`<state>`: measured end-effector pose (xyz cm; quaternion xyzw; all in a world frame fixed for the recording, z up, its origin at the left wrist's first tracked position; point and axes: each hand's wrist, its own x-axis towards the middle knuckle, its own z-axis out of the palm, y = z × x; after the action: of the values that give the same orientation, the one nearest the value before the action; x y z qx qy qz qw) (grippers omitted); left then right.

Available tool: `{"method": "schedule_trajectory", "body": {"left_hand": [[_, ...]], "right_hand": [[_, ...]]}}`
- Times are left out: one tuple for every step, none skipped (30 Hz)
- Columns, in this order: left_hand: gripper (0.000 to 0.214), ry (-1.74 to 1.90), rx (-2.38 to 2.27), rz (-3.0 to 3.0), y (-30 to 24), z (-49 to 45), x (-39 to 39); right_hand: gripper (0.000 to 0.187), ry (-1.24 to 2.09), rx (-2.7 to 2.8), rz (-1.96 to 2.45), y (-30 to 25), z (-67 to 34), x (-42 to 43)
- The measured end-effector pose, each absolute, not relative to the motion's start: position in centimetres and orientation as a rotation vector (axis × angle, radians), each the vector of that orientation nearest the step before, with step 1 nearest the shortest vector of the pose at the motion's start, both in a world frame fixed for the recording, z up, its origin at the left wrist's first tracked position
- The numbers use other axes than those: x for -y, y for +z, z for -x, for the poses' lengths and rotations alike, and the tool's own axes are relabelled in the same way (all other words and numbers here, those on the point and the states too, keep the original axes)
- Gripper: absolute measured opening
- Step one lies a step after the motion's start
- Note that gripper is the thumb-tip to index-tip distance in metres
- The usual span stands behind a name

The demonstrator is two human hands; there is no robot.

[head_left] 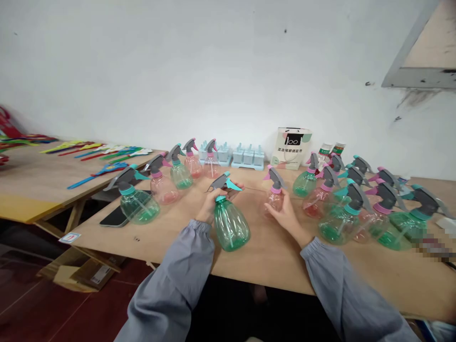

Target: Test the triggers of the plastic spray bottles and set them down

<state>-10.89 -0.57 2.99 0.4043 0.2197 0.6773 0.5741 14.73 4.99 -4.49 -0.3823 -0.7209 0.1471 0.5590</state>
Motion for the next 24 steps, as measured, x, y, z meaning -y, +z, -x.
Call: {"method": "schedule_trajectory", "body": {"left_hand": [[0.025,1.611,-0.508,-0.954,3.1,10.8,0.6],[0.022,1.625,-0.506,-0.971,3.2,10.8,0.7],[0.018,1.628,-0.508,-0.997,3.3,10.7,0.7],[0.015,1.619,-0.513,-1.027,3.3,10.7,0.8],[0.014,1.602,-0.517,-1.051,3.4,10.6,0.8],[0.016,1.584,-0.519,-1.062,3.5,10.5,0.9],[0.019,1.571,-0.517,-1.059,3.5,10.5,1.0],[0.024,1.562,-0.514,-1.047,3.5,10.4,1.0],[0.028,1.562,-0.510,-1.029,3.5,10.4,1.0],[0.031,1.572,-0.512,-1.012,3.5,10.4,0.9],[0.031,1.586,-0.528,-0.999,3.4,10.4,0.8],[0.028,1.598,-0.559,-0.992,3.4,10.5,0.7],[0.024,1.605,-0.604,-0.987,3.3,10.6,0.5],[0.020,1.600,-0.654,-0.987,3.2,10.8,0.4],[0.017,1.591,-0.696,-0.987,3.2,10.9,0.3],[0.016,1.585,-0.718,-0.986,3.1,11.0,0.2],[0.017,1.580,-0.717,-0.986,3.1,11.0,0.1],[0.020,1.571,-0.697,-0.987,3.1,11.0,0.1],[0.024,1.557,-0.671,-0.988,3.0,10.9,0.1],[0.028,1.542,-0.649,-0.985,3.0,10.9,0.2],[0.030,1.539,-0.637,-0.977,2.9,10.8,0.2],[0.029,1.552,-0.635,-0.968,2.8,10.8,0.1],[0.026,1.577,-0.639,-0.958,2.8,10.7,0.1],[0.022,1.606,-0.648,-0.948,2.8,10.7,0.0]], "right_hand": [[0.073,0.367,1.705,0.892,-4.5,-14.7,-4.2],[0.073,0.382,1.705,0.886,-4.5,-14.6,-3.7],[0.072,0.395,1.703,0.885,-4.4,-14.5,-3.2],[0.072,0.408,1.700,0.885,-4.3,-14.4,-2.9],[0.072,0.423,1.697,0.888,-4.1,-14.3,-2.8],[0.072,0.439,1.694,0.891,-4.0,-14.2,-2.7],[0.073,0.455,1.691,0.896,-3.9,-14.1,-2.6],[0.073,0.470,1.691,0.900,-3.8,-14.1,-2.6],[0.074,0.483,1.693,0.904,-3.7,-14.1,-2.6],[0.074,0.493,1.696,0.906,-3.7,-14.1,-2.6],[0.074,0.499,1.700,0.906,-3.7,-14.1,-2.6],[0.075,0.500,1.704,0.904,-3.7,-14.1,-2.5],[0.075,0.496,1.707,0.903,-3.7,-14.1,-2.5],[0.075,0.489,1.708,0.902,-3.8,-14.2,-2.5],[0.075,0.481,1.708,0.901,-3.8,-14.2,-2.5],[0.075,0.474,1.709,0.901,-3.8,-14.1,-2.5],[0.074,0.469,1.711,0.900,-3.8,-14.1,-2.5],[0.073,0.464,1.715,0.899,-3.8,-14.1,-2.4],[0.072,0.462,1.720,0.897,-3.8,-14.1,-2.4],[0.072,0.462,1.725,0.895,-3.8,-14.1,-2.4],[0.072,0.464,1.729,0.894,-3.7,-14.1,-2.3],[0.071,0.467,1.731,0.894,-3.7,-14.1,-2.3],[0.071,0.471,1.732,0.896,-3.7,-14.1,-2.3],[0.071,0.475,1.732,0.900,-3.6,-14.1,-2.3]]}}
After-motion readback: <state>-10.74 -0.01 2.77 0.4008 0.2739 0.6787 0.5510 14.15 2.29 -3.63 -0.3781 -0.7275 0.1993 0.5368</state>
